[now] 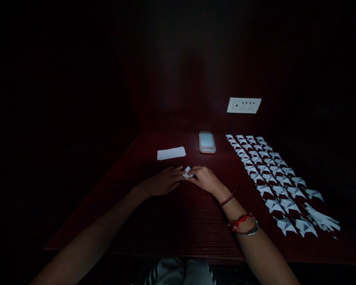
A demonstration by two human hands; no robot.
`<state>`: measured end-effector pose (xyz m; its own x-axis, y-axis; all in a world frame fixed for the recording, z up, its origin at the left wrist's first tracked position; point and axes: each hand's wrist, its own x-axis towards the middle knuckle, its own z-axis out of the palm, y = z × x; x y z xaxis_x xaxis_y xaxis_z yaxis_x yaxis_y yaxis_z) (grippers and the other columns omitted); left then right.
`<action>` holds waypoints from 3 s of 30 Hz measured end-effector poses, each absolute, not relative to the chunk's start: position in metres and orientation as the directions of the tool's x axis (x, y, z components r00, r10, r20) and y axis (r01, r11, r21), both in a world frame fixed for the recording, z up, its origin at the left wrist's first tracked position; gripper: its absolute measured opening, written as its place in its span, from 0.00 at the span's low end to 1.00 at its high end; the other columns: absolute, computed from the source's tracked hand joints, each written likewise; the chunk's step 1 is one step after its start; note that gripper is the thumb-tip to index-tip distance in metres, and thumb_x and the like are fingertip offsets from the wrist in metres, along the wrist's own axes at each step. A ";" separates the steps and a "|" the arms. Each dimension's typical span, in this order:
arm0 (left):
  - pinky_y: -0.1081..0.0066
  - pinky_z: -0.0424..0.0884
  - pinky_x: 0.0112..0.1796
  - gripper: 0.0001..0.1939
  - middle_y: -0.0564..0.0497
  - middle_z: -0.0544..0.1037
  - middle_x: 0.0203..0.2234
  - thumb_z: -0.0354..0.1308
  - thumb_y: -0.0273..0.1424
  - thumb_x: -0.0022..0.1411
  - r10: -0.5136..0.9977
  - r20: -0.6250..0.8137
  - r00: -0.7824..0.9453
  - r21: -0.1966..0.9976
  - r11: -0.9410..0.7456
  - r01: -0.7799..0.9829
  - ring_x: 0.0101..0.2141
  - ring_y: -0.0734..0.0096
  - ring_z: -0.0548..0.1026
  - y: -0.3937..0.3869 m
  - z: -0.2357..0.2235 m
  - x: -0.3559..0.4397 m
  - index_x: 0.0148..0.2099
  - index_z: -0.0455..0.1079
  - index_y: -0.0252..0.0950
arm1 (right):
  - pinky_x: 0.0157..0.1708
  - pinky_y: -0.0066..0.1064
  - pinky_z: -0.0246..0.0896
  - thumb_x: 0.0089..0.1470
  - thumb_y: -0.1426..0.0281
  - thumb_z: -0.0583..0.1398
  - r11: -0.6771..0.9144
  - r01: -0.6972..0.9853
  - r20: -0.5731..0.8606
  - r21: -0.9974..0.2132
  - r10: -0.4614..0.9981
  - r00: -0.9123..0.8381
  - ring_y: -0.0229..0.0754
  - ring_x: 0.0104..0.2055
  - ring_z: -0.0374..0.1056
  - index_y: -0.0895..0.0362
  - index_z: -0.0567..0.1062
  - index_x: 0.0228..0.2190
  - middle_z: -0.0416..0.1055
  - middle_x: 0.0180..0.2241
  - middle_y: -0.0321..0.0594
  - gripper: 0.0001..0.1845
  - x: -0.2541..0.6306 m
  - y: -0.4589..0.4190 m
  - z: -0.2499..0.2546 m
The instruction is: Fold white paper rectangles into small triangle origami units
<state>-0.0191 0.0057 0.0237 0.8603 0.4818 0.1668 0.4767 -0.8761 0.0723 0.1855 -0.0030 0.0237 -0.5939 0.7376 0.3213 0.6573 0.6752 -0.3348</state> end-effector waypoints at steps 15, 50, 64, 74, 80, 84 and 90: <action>0.61 0.47 0.50 0.16 0.49 0.51 0.53 0.45 0.31 0.58 0.458 0.178 0.871 0.110 -0.889 0.445 0.54 0.64 0.44 0.000 0.029 -0.016 0.49 0.56 0.37 | 0.37 0.28 0.55 0.48 0.74 0.53 0.667 0.653 0.318 -0.358 0.745 -0.587 0.37 0.35 0.62 0.58 0.71 0.28 0.67 0.30 0.39 0.07 0.183 -0.003 0.029; 0.67 0.57 0.43 0.15 0.49 0.65 0.44 0.43 0.25 0.58 0.471 0.223 0.853 0.143 -0.882 0.450 0.42 0.69 0.64 0.009 0.024 -0.012 0.48 0.58 0.36 | 0.33 0.26 0.55 0.47 0.75 0.51 0.498 0.752 0.269 -0.431 0.867 -0.420 0.36 0.30 0.61 0.60 0.68 0.24 0.64 0.26 0.40 0.06 0.182 0.010 0.008; 0.70 0.59 0.42 0.21 0.51 0.66 0.43 0.43 0.18 0.54 0.453 0.228 0.862 0.126 -0.892 0.435 0.42 0.71 0.64 0.012 0.020 -0.008 0.49 0.59 0.38 | 0.31 0.25 0.55 0.44 0.75 0.52 0.447 0.760 0.259 -0.473 0.894 -0.365 0.35 0.28 0.63 0.59 0.69 0.21 0.68 0.25 0.39 0.07 0.183 0.013 0.010; 0.70 0.59 0.42 0.19 0.53 0.63 0.47 0.44 0.20 0.56 0.437 0.206 0.875 0.045 -0.898 0.438 0.43 0.71 0.64 0.010 0.021 -0.007 0.49 0.58 0.39 | 0.28 0.23 0.54 0.42 0.74 0.54 0.387 0.771 0.230 -0.506 0.922 -0.312 0.34 0.25 0.63 0.60 0.70 0.21 0.69 0.23 0.38 0.06 0.181 0.012 0.013; 0.72 0.59 0.42 0.18 0.55 0.64 0.46 0.42 0.19 0.57 0.486 0.205 0.850 0.060 -0.873 0.484 0.44 0.74 0.64 0.010 0.018 -0.004 0.48 0.58 0.40 | 0.27 0.23 0.53 0.42 0.74 0.54 0.365 0.786 0.224 -0.499 0.930 -0.290 0.34 0.25 0.62 0.60 0.70 0.20 0.69 0.23 0.38 0.06 0.180 0.012 0.013; 0.71 0.59 0.41 0.18 0.54 0.65 0.46 0.42 0.20 0.57 0.512 0.198 0.836 0.055 -0.857 0.512 0.44 0.72 0.64 0.008 0.021 -0.003 0.48 0.58 0.40 | 0.27 0.23 0.54 0.42 0.74 0.55 0.376 0.782 0.263 -0.498 0.924 -0.276 0.34 0.25 0.61 0.60 0.69 0.20 0.67 0.22 0.38 0.04 0.178 0.010 0.011; 0.70 0.59 0.40 0.19 0.54 0.64 0.47 0.40 0.19 0.57 0.545 0.180 0.819 0.062 -0.837 0.543 0.45 0.71 0.63 0.002 0.027 -0.005 0.49 0.56 0.40 | 0.31 0.25 0.56 0.44 0.77 0.55 0.497 0.740 0.418 -0.453 0.852 -0.316 0.34 0.30 0.60 0.59 0.71 0.28 0.64 0.28 0.39 0.07 0.186 0.004 0.017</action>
